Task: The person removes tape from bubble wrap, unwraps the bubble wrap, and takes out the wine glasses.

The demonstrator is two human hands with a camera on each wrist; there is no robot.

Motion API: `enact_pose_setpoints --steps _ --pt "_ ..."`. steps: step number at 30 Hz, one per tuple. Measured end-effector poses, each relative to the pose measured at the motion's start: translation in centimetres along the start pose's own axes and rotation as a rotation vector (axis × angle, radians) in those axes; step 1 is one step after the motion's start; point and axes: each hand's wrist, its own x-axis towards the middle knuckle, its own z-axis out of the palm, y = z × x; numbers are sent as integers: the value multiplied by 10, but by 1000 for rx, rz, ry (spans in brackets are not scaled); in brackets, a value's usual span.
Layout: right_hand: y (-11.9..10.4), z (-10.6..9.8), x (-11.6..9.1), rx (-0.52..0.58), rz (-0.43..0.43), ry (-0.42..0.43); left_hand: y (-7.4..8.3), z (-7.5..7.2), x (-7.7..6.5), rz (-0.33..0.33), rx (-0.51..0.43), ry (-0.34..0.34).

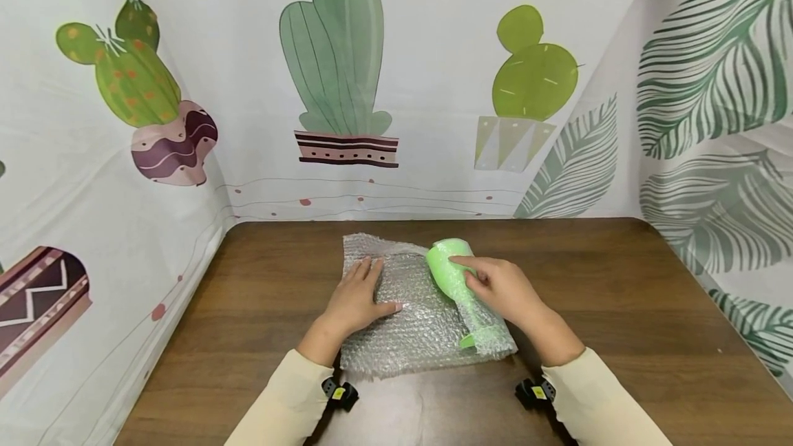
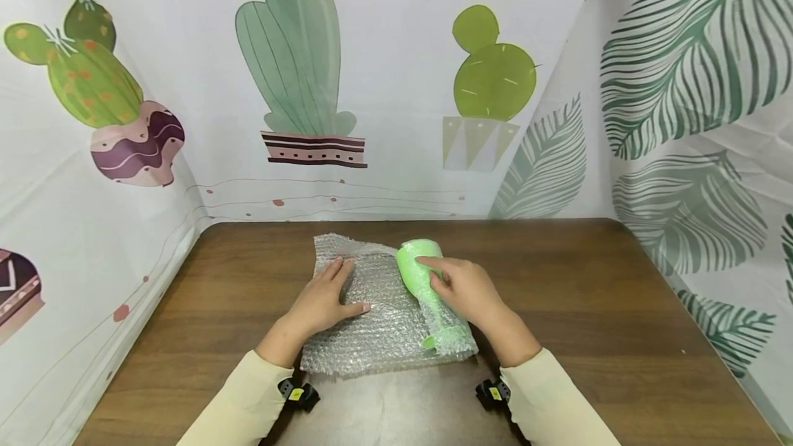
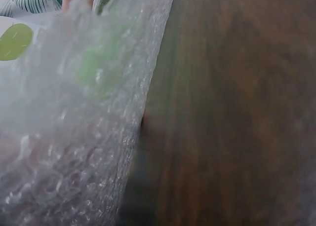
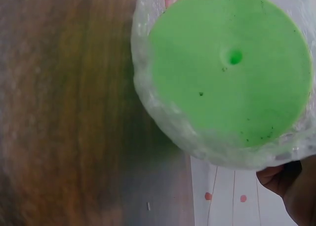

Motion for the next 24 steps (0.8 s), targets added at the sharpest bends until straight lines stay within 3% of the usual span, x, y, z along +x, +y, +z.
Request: enact_pose_setpoints --steps 24 --pt "4 1 1 3 -22 3 -18 -9 2 -6 -31 -59"
